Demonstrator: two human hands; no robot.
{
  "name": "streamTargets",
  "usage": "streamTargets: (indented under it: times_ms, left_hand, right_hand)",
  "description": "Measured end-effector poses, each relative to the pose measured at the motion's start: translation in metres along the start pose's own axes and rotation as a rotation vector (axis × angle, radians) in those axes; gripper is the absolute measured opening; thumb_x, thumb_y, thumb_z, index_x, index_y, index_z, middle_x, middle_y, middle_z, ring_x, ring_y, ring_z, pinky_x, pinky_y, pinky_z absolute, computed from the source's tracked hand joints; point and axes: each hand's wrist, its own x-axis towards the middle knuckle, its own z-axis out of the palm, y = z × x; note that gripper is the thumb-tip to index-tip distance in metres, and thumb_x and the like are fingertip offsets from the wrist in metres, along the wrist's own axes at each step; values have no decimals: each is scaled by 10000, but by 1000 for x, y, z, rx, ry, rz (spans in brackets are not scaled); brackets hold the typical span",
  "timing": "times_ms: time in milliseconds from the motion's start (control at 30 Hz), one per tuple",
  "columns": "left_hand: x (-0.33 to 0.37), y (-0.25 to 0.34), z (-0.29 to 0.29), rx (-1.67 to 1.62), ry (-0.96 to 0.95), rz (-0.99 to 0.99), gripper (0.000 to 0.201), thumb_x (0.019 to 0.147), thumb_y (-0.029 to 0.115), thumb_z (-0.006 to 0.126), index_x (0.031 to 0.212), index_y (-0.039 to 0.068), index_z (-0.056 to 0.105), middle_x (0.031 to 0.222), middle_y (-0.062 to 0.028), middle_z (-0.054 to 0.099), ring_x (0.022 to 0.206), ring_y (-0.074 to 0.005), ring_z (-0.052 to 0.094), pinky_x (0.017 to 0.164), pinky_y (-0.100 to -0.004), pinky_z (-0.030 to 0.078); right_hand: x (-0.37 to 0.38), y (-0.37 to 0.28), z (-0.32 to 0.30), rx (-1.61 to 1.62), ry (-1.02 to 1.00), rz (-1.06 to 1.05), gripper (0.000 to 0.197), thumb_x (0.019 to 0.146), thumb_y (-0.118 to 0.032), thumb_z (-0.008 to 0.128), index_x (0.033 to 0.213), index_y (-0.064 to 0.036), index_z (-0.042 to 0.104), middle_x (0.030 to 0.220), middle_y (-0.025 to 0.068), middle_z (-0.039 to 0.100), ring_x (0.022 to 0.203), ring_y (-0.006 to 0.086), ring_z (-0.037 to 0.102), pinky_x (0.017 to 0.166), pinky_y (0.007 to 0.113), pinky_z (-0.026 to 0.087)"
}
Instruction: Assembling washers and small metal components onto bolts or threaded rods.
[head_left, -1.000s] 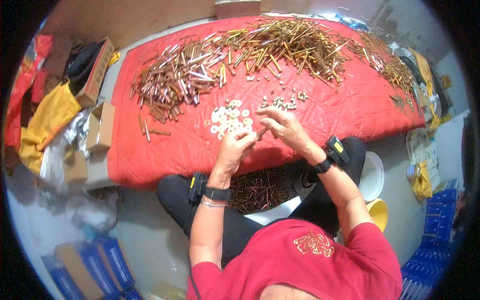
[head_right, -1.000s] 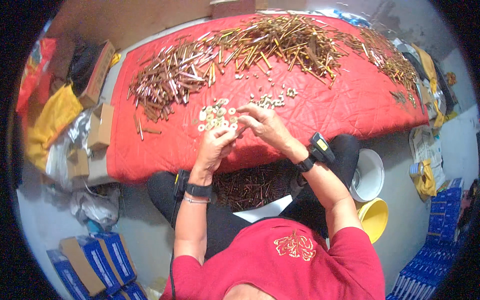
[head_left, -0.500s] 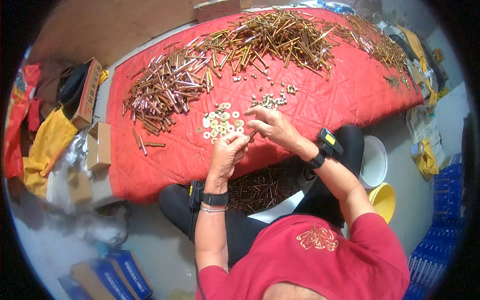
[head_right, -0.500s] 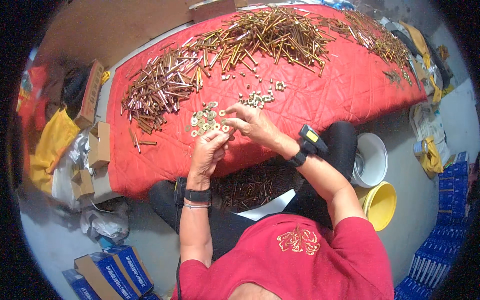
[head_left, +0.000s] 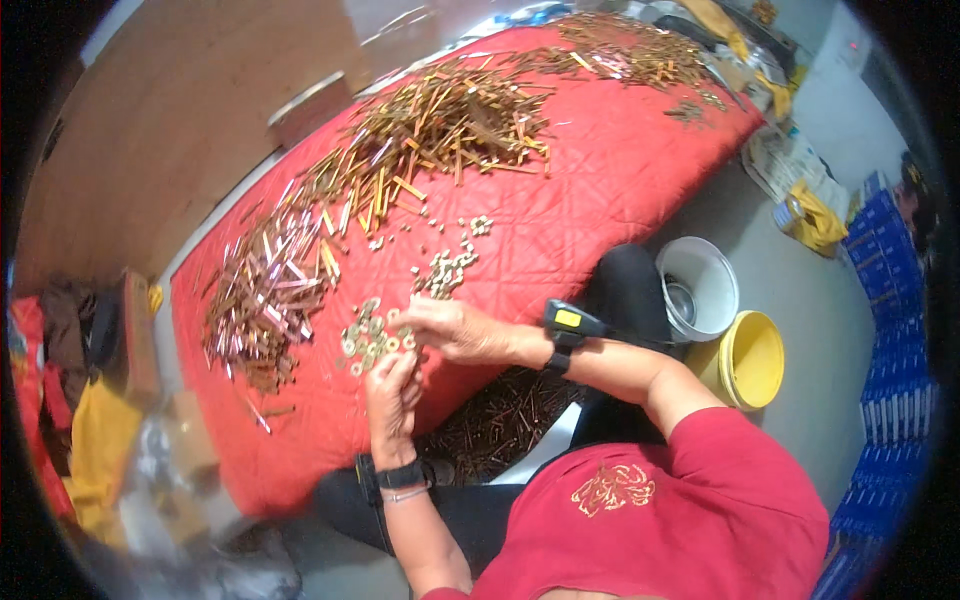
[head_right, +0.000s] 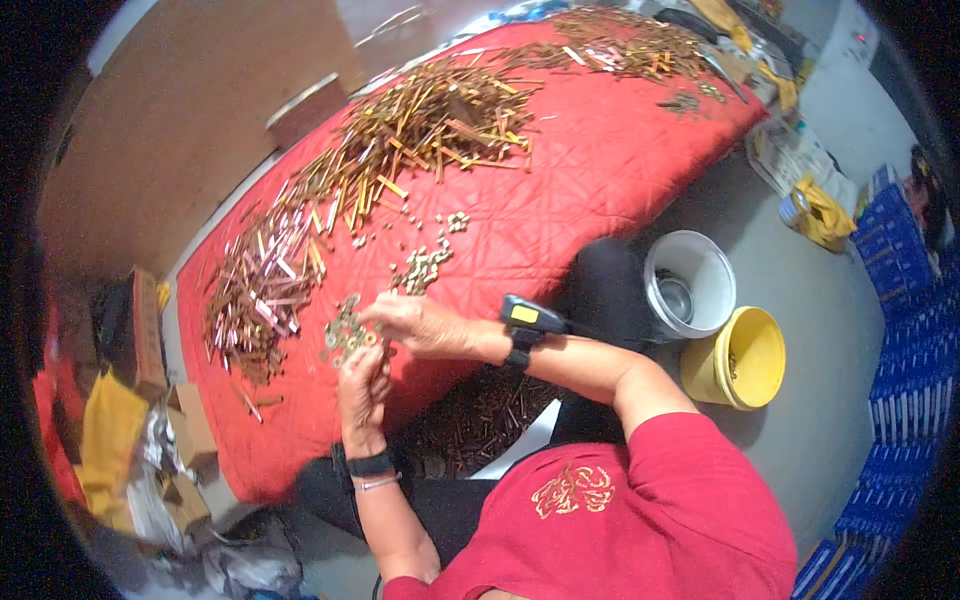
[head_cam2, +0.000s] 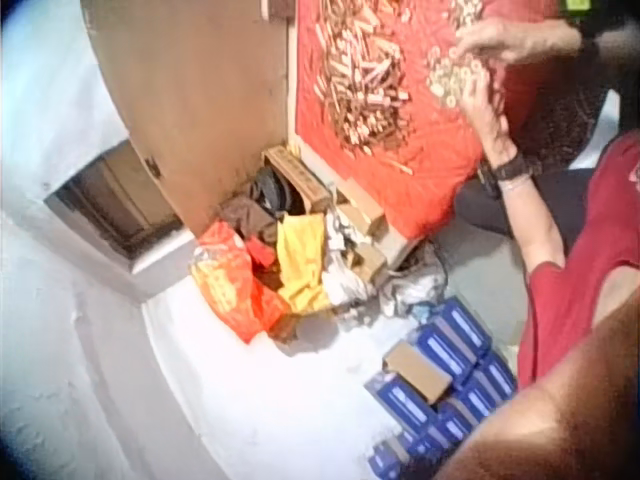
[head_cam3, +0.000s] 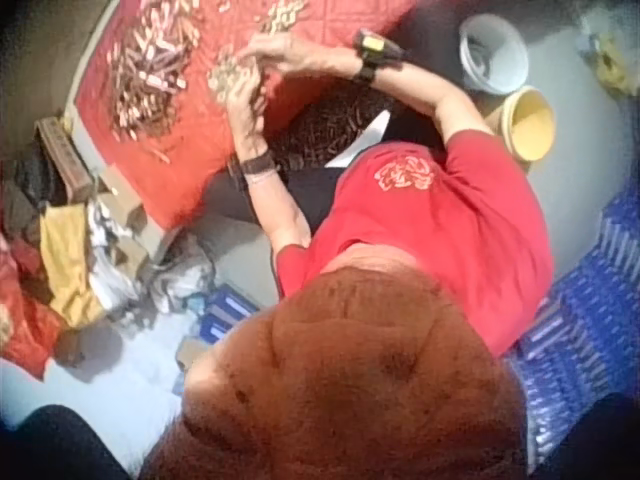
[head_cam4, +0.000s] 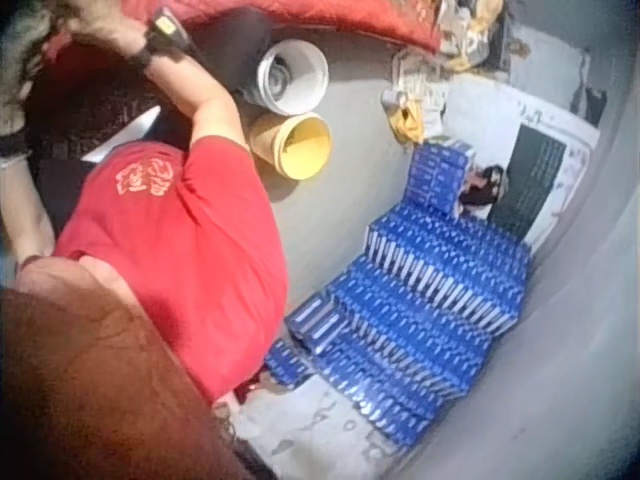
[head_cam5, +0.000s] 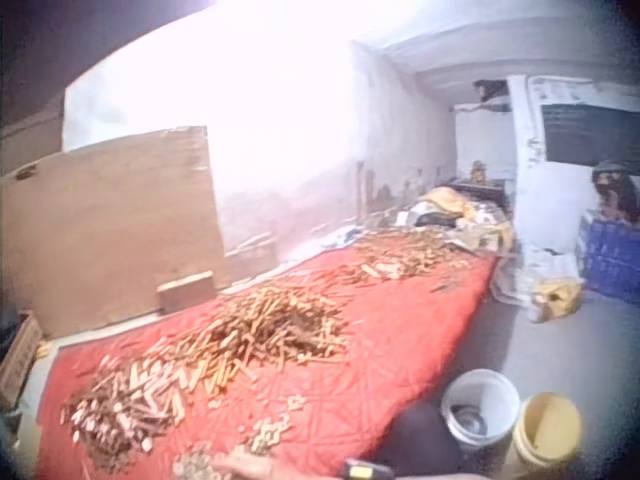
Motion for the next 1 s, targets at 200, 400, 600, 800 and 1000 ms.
streamTargets:
  times_ms: [200,400,600,800,1000]
  left_hand:
    - [4,-11,4,48,-7,14,108,863,117,606,835,13,620,599,22,518,408,-18,367,376,-167,268]
    - [2,-25,27,1159,92,952,84,792,32,639,874,35,621,709,-113,558,602,-252,549,539,-331,445]
    - [-17,-31,40,1487,13,1033,160,759,23,633,915,24,600,703,-77,535,616,-227,557,527,-347,449]
    - [-46,-43,49,1395,58,888,191,733,22,641,910,33,571,736,-83,514,639,-232,562,546,-336,456]
    - [-52,-47,56,1287,-84,461,740,549,308,820,1155,38,490,1021,-147,515,1004,-329,497,850,-418,394]
  right_hand:
    - [-8,6,2,7,45,62,151,860,-105,548,997,-46,567,873,148,607,854,315,605,727,372,481]
    - [-27,43,7,10,-153,456,204,886,-191,504,970,-25,587,863,152,631,812,332,608,720,401,483]
    - [-23,0,-31,386,-421,992,233,908,-265,509,962,-66,617,642,-41,470,530,40,405,451,194,311]
    - [-26,-8,-39,464,-689,1000,248,907,-268,507,940,-40,598,624,-21,495,489,55,430,420,209,323]
    - [-11,33,-82,-152,-373,384,233,880,-198,553,985,3,606,848,89,646,792,184,619,684,311,494]
